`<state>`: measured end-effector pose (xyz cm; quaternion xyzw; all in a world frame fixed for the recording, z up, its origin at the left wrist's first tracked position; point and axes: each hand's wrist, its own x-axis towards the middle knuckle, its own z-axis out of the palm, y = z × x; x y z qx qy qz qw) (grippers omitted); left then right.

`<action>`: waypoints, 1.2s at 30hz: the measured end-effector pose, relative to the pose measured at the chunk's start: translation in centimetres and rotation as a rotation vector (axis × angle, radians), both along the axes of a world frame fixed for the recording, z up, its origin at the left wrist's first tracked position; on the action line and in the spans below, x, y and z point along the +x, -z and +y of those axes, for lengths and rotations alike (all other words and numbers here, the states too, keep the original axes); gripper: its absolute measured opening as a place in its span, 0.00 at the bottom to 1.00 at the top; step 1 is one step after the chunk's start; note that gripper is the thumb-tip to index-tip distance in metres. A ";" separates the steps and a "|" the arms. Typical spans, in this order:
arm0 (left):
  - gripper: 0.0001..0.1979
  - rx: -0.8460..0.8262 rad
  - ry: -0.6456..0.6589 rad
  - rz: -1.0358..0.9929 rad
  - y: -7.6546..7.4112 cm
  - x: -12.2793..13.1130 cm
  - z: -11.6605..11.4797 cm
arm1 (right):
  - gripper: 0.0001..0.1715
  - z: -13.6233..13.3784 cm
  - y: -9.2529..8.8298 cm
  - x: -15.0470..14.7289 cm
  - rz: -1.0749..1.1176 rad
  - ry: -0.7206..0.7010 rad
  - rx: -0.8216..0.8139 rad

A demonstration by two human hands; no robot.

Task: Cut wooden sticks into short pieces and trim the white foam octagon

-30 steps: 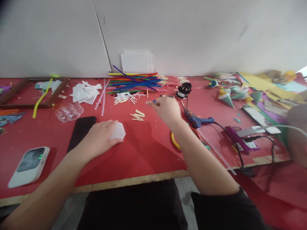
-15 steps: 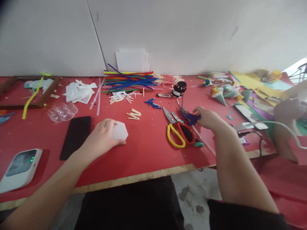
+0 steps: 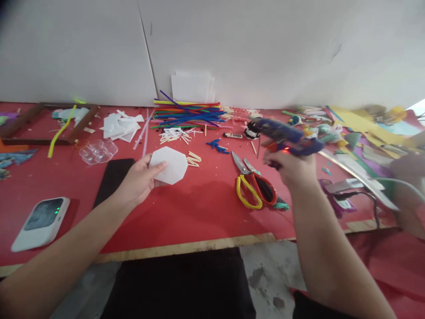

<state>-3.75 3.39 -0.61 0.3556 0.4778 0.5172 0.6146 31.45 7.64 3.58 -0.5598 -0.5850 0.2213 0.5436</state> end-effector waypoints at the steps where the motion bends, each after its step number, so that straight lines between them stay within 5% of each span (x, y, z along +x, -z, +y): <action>1: 0.22 -0.005 -0.017 -0.008 0.0 0.2 0.0 | 0.09 -0.4 0.2 -1.8 0.072 -0.143 -0.058; 5: 0.21 -0.037 -0.095 -0.015 0.5 0.7 -0.2 | 0.09 -1.3 1.6 -8.6 -0.066 -0.414 -0.107; 8: 0.22 -0.057 -0.142 -0.040 1.0 0.6 -0.2 | 0.08 -1.3 2.9 -11.0 -0.219 -0.444 0.026; 21: 0.20 0.001 -0.138 -0.175 1.1 0.5 0.4 | 0.09 -2.2 5.3 -9.4 -0.332 -0.247 0.067; 32: 0.26 0.029 -0.128 -0.108 1.2 0.0 0.0 | 0.10 -1.6 6.7 -9.0 -0.170 -0.258 -0.033; 36: 0.19 0.081 -0.105 -0.138 1.4 -0.2 0.1 | 0.09 -1.5 6.9 -9.1 -0.129 -0.248 -0.057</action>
